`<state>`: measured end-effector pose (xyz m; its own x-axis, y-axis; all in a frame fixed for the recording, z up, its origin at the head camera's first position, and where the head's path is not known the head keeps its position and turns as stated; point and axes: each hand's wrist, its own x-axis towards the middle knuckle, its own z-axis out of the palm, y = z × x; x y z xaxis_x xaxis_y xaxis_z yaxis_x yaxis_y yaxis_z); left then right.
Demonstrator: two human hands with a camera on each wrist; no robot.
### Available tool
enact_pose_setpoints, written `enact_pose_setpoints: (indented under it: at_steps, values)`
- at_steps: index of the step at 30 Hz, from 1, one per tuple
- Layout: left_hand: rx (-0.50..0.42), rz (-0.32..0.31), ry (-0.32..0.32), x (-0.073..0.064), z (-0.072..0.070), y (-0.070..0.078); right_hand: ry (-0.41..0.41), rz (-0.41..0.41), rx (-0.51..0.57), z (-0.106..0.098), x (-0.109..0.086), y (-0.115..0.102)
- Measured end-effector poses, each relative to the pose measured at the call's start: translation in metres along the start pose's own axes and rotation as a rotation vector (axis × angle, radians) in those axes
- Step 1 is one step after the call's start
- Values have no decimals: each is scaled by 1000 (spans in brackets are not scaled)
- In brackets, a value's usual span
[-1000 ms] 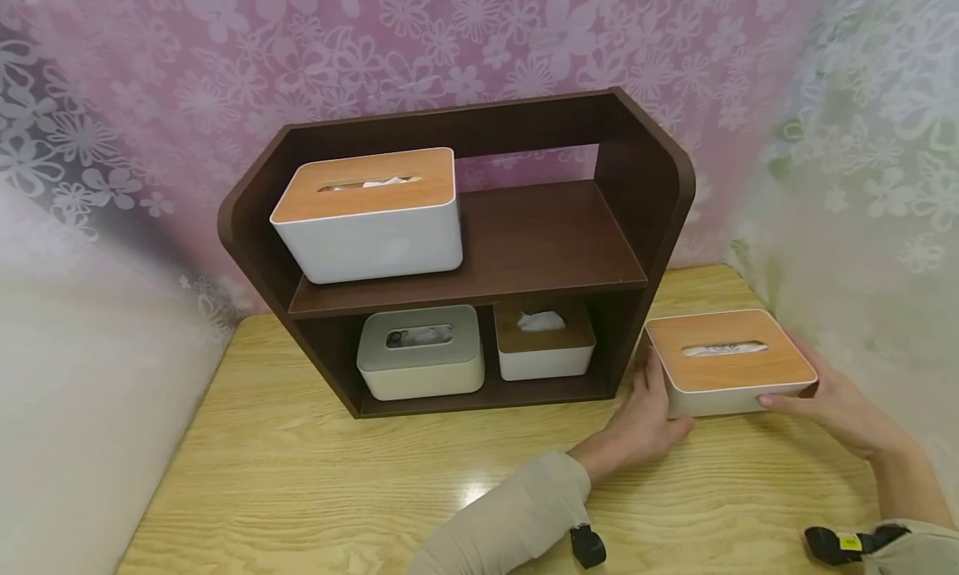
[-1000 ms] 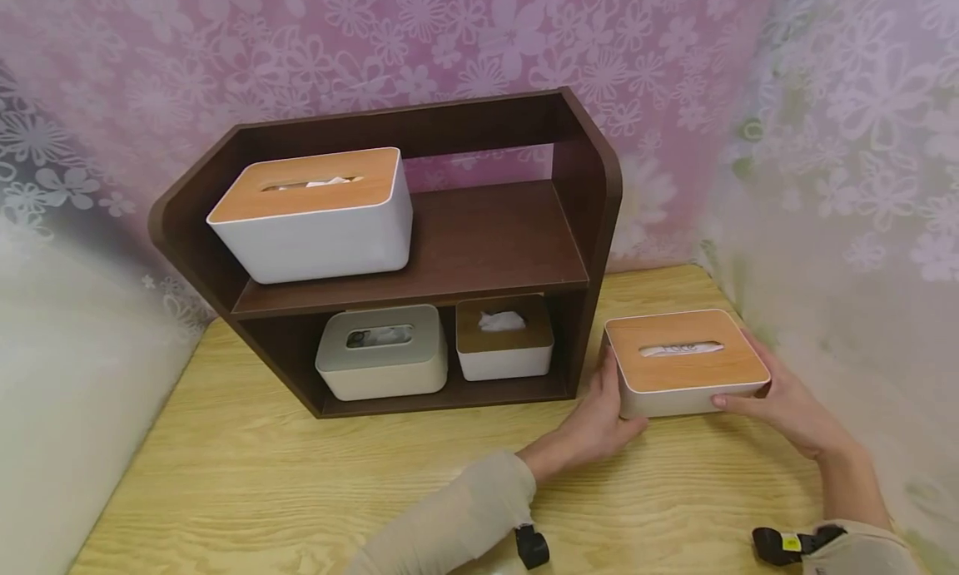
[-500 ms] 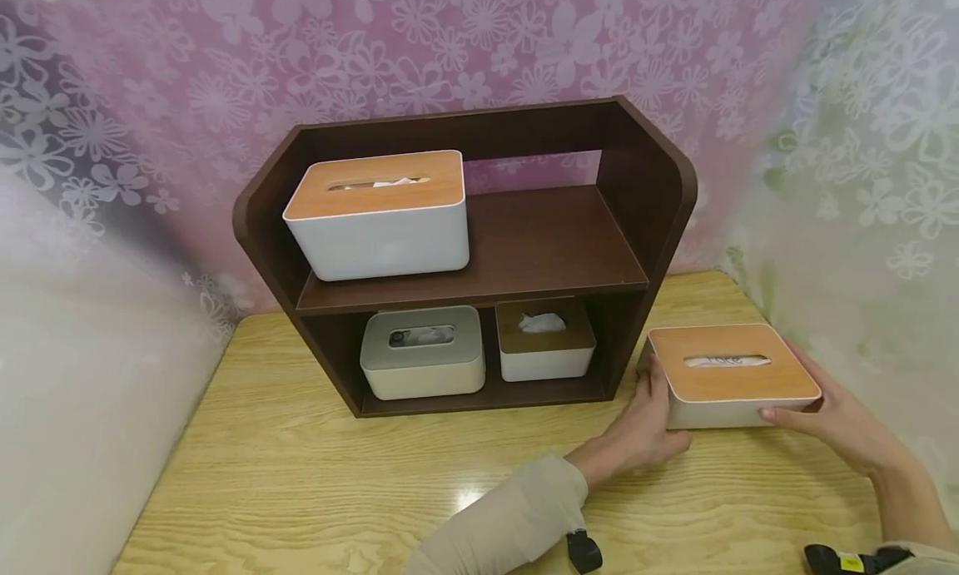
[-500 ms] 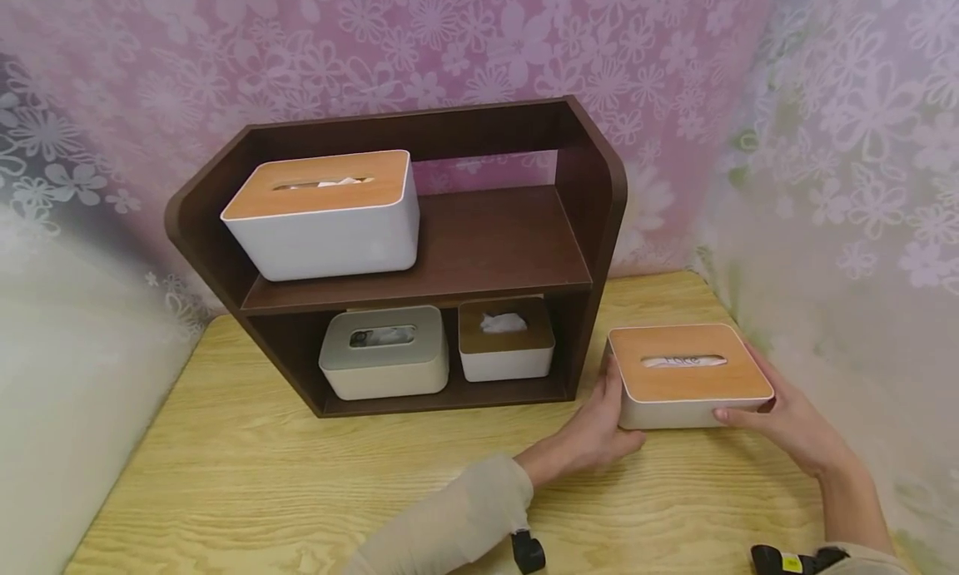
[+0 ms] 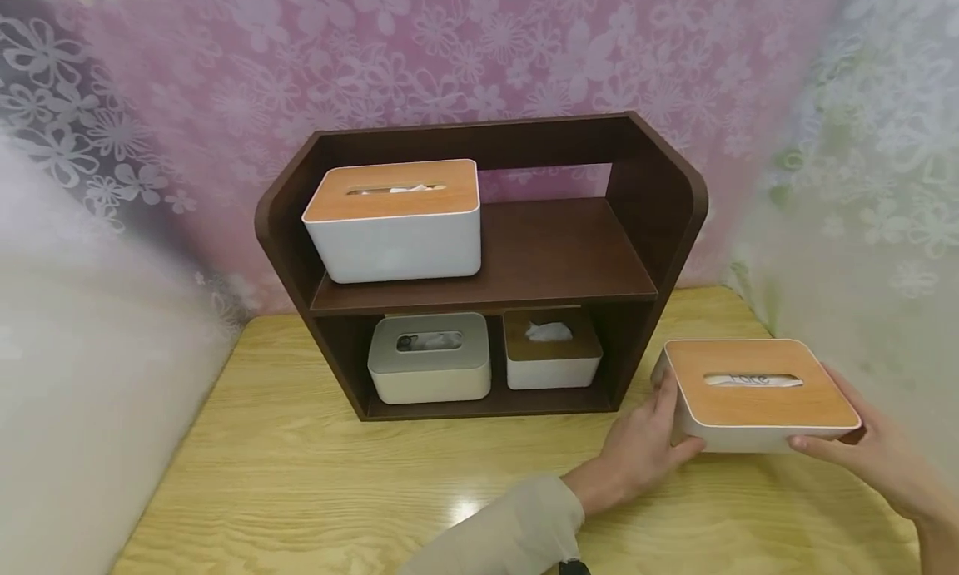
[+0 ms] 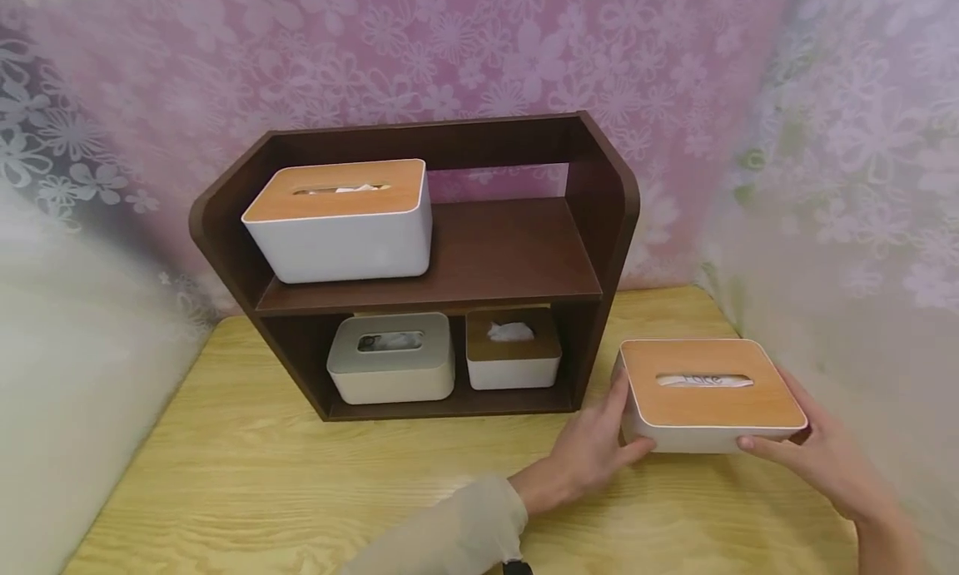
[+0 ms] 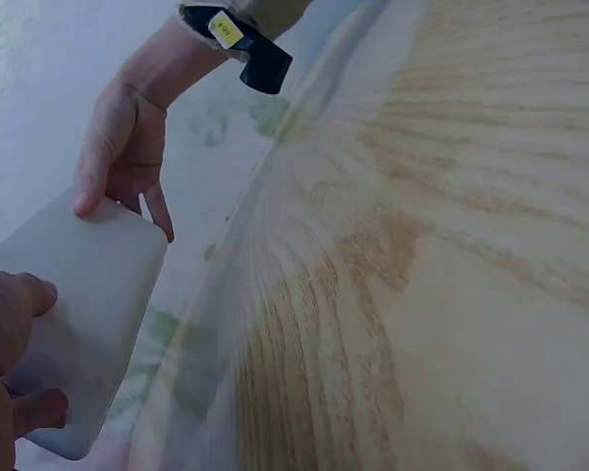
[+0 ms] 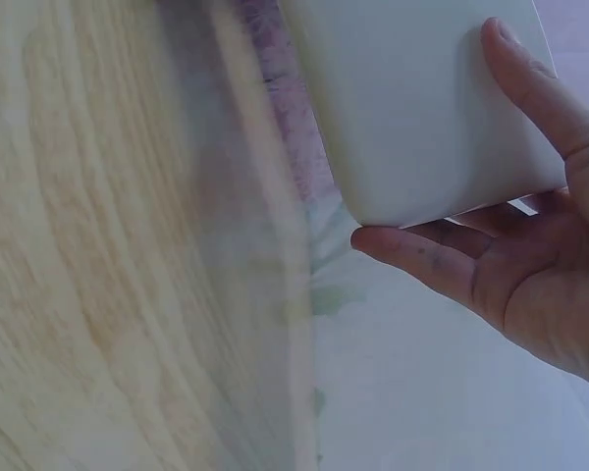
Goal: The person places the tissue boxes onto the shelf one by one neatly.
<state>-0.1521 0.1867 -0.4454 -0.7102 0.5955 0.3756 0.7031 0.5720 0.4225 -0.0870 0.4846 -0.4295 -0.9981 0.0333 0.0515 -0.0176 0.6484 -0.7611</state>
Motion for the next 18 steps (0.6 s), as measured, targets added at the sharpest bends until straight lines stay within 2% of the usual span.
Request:
enact_pose_setpoints:
  at_steps: [3,8,14,16,18]
  values:
    - [78,49,79,-6,-7,3,37,-40,27,1,-6,-7]
    - [126,108,200,-15,-21,8,94,-101,93,3,-15,-20]
    - [161,151,250,-31,-42,11,163,-174,90,8,-27,-28]
    - [174,157,264,-35,-49,11,174,-218,115,10,-28,-32]
    - [170,164,277,-40,-54,10,158,-256,210,11,-29,-38]
